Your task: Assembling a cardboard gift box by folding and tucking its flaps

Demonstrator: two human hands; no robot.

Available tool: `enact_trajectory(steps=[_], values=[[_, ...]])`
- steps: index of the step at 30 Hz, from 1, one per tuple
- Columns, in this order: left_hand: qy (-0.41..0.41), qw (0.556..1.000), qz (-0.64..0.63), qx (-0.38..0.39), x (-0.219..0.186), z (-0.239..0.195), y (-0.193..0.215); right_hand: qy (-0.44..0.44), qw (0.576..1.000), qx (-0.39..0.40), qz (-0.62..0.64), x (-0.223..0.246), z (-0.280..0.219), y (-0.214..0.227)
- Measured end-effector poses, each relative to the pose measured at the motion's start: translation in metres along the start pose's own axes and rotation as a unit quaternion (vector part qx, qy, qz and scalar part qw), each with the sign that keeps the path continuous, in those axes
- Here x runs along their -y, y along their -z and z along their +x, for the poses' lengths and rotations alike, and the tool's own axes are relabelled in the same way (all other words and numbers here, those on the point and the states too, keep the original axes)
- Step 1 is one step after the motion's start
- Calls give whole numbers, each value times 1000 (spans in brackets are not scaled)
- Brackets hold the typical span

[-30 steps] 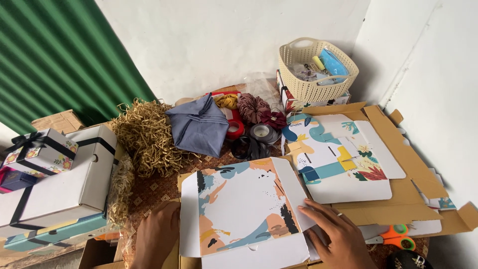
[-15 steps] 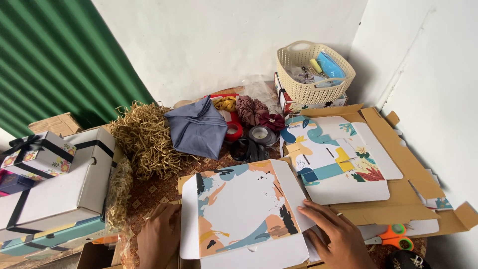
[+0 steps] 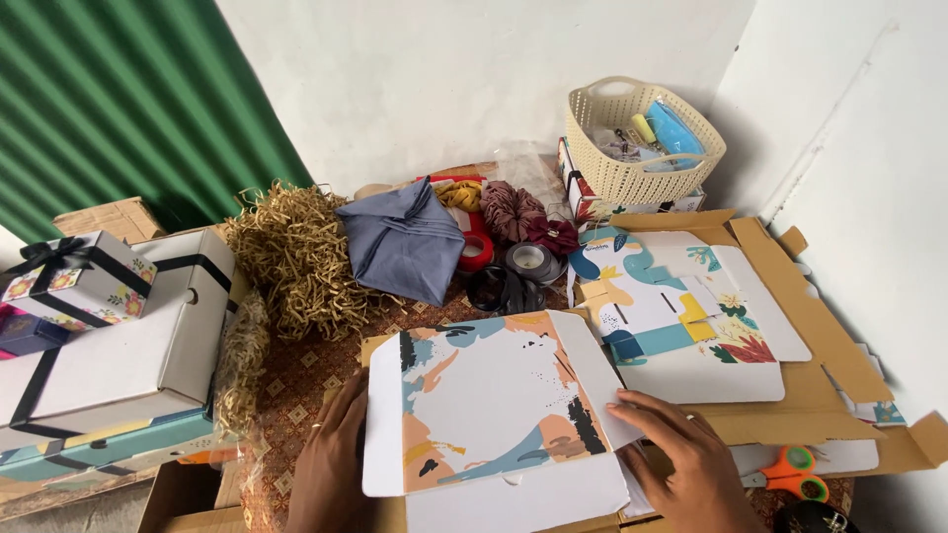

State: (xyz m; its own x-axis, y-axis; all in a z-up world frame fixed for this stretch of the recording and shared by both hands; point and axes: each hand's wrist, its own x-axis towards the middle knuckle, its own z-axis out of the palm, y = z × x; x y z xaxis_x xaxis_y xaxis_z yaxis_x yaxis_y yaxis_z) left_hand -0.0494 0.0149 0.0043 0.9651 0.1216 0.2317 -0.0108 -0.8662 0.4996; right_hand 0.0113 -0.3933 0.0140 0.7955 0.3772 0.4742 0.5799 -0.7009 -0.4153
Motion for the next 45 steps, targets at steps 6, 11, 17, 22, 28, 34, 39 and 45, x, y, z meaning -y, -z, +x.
enact_trajectory(steps=[6,11,17,22,28,34,39,45], values=[[-52,999,15,4,1,2,2,11,1000,-5,18,5,9,9],[-11,1000,18,13,-15,2,11,-4,999,17,43,6,19,16],[-87,995,16,-42,-3,3,0,46,996,-38,63,15,38,22],[-82,994,46,-64,11,1,-15,49,995,-54,72,24,51,28],[-59,995,14,-74,-21,3,7,25,994,-64,85,23,64,28],[54,998,-4,-13,-20,1,8,-52,988,-74,124,19,78,25],[4,999,0,-32,-17,3,5,-96,965,-98,223,21,91,20],[-75,994,15,-80,0,4,-7,-171,929,-85,318,17,104,13]])
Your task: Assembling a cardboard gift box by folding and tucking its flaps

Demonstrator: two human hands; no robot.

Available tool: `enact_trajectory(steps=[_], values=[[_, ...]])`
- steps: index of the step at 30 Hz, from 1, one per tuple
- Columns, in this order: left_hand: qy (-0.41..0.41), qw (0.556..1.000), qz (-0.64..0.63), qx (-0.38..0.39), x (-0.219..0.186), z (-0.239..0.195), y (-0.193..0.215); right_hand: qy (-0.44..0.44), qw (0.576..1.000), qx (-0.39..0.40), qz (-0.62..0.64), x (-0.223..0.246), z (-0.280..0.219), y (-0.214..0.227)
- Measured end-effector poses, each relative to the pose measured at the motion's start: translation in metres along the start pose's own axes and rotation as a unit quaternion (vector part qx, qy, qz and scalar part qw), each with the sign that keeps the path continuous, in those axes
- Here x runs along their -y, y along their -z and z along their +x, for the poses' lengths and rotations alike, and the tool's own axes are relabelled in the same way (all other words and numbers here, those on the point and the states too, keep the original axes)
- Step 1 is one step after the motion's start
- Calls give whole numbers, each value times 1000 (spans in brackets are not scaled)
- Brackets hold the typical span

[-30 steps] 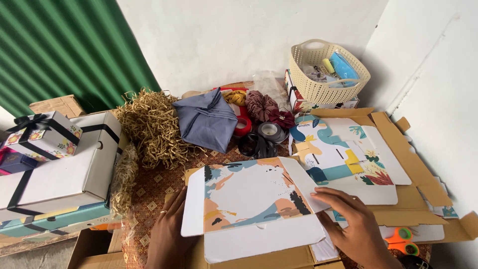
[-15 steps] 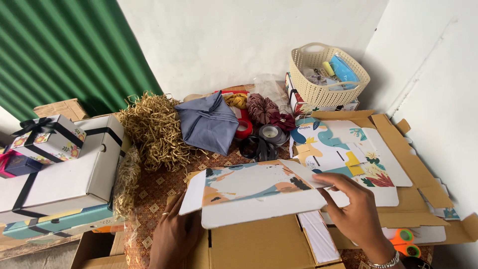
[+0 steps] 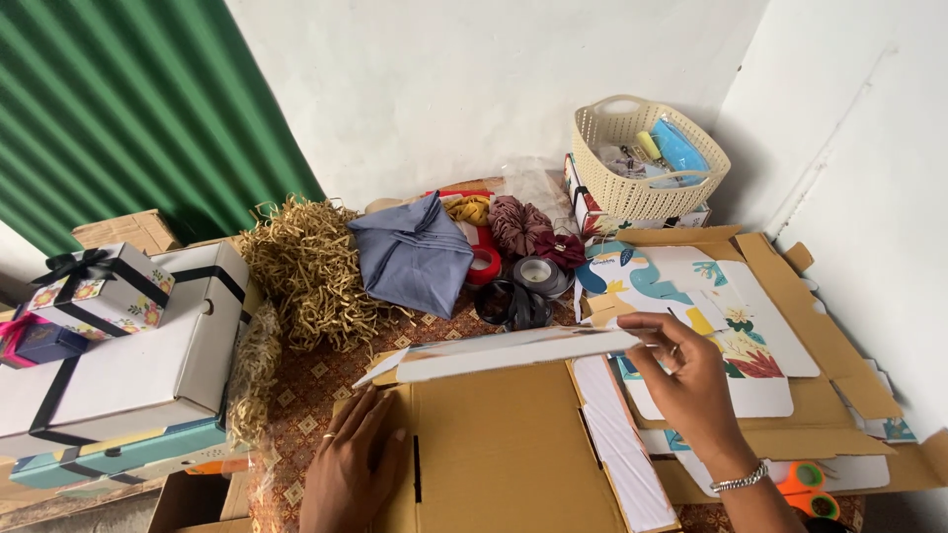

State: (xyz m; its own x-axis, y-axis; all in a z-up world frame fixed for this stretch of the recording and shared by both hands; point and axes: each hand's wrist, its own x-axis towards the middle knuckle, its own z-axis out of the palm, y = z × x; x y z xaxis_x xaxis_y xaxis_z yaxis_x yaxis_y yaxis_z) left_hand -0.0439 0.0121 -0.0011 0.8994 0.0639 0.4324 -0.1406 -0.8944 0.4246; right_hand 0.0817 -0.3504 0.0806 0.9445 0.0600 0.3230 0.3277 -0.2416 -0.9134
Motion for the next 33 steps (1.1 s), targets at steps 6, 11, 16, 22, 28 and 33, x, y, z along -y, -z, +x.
enact_trajectory(steps=[6,11,16,22,28,33], values=[[29,1000,9,5,-3,0,0,-43,996,-16,77,-21,16,-7],[16,1000,7,-6,5,-2,-6,-46,997,-21,66,-22,25,-15],[10,1000,18,0,7,-1,-8,-10,999,-21,30,-30,36,-23],[9,1000,10,-11,4,-1,-7,23,996,-37,-76,-64,43,-31],[24,1000,14,7,8,-2,-10,42,982,-8,-184,-86,38,-37],[26,999,25,2,7,-2,-11,46,970,-2,-239,-100,39,-40]])
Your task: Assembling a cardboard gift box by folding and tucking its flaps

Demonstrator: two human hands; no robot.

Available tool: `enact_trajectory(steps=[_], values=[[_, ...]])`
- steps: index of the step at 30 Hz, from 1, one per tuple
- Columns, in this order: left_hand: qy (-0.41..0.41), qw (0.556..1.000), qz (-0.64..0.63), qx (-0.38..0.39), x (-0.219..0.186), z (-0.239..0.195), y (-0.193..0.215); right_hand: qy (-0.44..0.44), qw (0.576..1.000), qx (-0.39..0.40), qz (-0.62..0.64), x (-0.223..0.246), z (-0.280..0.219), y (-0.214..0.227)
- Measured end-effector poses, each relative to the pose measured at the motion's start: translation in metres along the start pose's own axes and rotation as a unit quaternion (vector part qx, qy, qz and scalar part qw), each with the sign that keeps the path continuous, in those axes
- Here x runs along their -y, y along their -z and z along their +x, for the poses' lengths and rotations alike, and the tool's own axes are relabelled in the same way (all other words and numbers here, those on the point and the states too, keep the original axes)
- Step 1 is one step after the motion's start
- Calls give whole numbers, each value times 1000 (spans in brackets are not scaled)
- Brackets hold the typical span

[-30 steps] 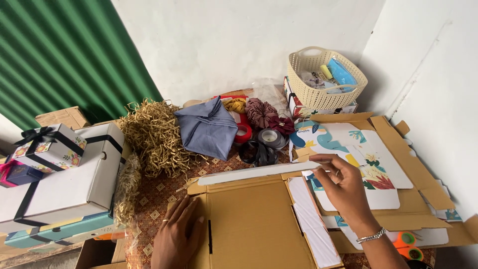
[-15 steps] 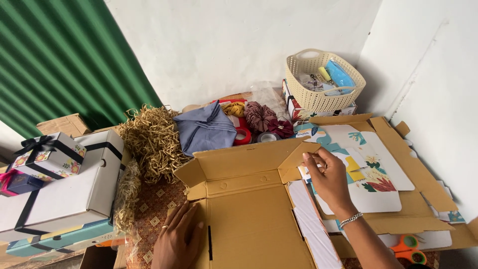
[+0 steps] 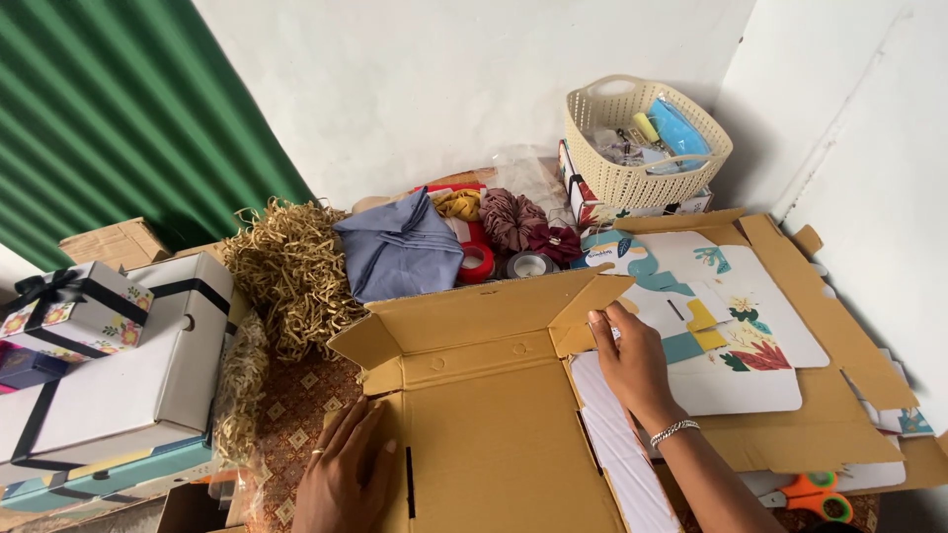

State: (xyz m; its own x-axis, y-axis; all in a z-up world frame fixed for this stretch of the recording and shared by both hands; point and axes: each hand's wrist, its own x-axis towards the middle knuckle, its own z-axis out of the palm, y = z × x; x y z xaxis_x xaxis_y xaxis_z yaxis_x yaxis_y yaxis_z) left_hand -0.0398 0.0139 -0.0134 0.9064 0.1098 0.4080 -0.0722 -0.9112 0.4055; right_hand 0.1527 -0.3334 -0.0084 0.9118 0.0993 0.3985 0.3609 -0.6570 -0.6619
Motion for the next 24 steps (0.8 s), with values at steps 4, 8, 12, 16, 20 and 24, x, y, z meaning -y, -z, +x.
enact_trajectory(steps=[4,8,12,16,20,24], values=[[7,1000,-2,7,-5,2,3,-9,1000,5,-13,-8,1,-8],[14,1000,1,1,-4,0,1,-26,997,19,-66,-15,3,-15],[22,1000,4,13,-4,1,1,-57,995,25,-72,-10,2,-18],[10,1000,18,3,0,-1,-3,-42,995,23,-84,-7,4,-19],[32,999,11,18,0,0,-2,-28,999,-3,-41,7,4,-13],[48,998,14,25,-3,1,-1,-46,998,-39,6,2,4,-16]])
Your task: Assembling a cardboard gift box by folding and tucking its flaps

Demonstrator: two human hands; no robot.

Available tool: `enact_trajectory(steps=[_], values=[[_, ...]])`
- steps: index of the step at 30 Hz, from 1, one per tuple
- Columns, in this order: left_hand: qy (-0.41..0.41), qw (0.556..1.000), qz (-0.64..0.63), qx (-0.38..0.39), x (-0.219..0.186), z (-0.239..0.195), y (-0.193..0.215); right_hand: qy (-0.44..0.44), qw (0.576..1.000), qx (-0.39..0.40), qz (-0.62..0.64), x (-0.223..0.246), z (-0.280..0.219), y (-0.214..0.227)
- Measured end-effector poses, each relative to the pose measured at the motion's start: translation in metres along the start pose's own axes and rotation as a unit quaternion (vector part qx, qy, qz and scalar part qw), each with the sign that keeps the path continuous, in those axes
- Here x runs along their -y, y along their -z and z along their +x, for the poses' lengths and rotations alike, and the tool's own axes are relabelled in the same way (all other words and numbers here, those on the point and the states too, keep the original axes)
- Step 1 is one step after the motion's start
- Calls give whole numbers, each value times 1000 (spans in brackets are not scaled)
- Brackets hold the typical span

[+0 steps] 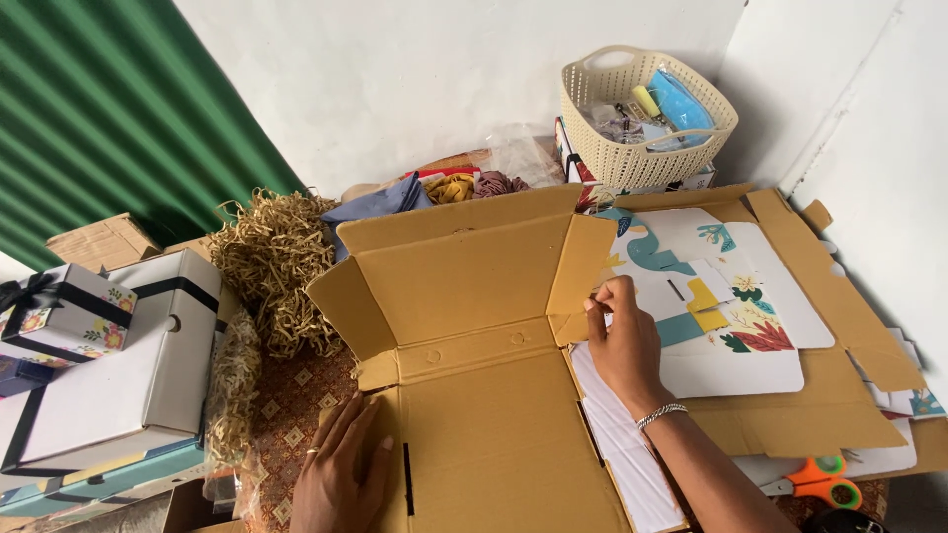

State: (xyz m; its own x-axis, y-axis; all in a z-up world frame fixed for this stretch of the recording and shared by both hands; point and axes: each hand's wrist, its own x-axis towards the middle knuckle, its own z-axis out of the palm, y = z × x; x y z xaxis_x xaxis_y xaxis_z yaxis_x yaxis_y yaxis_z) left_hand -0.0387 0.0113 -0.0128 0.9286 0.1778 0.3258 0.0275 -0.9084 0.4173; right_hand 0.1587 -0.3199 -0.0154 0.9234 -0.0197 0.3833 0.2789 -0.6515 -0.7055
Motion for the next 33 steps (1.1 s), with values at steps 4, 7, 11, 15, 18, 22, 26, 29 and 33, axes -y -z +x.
enact_trajectory(steps=[4,7,11,15,18,22,26,29,33], values=[[-3,1000,4,-4,-2,0,1,33,999,4,10,1,0,3],[-12,1000,-6,-8,0,0,0,18,999,-3,28,2,1,3],[-16,1000,-4,-11,2,-1,-1,22,999,23,31,6,0,4],[19,1000,1,5,1,-2,-1,17,999,46,9,14,-1,8],[22,1000,7,12,3,-2,-3,31,998,59,-10,8,-1,5],[6,1000,5,-1,5,-2,-5,34,997,65,-13,10,-1,5],[-3,1000,-1,-5,3,-1,-2,26,996,81,-32,9,-1,4],[-9,1000,-5,-11,1,-2,-1,29,995,90,-43,10,-2,4],[-14,1000,-9,-12,4,-1,-3,33,994,94,-45,13,-2,6]])
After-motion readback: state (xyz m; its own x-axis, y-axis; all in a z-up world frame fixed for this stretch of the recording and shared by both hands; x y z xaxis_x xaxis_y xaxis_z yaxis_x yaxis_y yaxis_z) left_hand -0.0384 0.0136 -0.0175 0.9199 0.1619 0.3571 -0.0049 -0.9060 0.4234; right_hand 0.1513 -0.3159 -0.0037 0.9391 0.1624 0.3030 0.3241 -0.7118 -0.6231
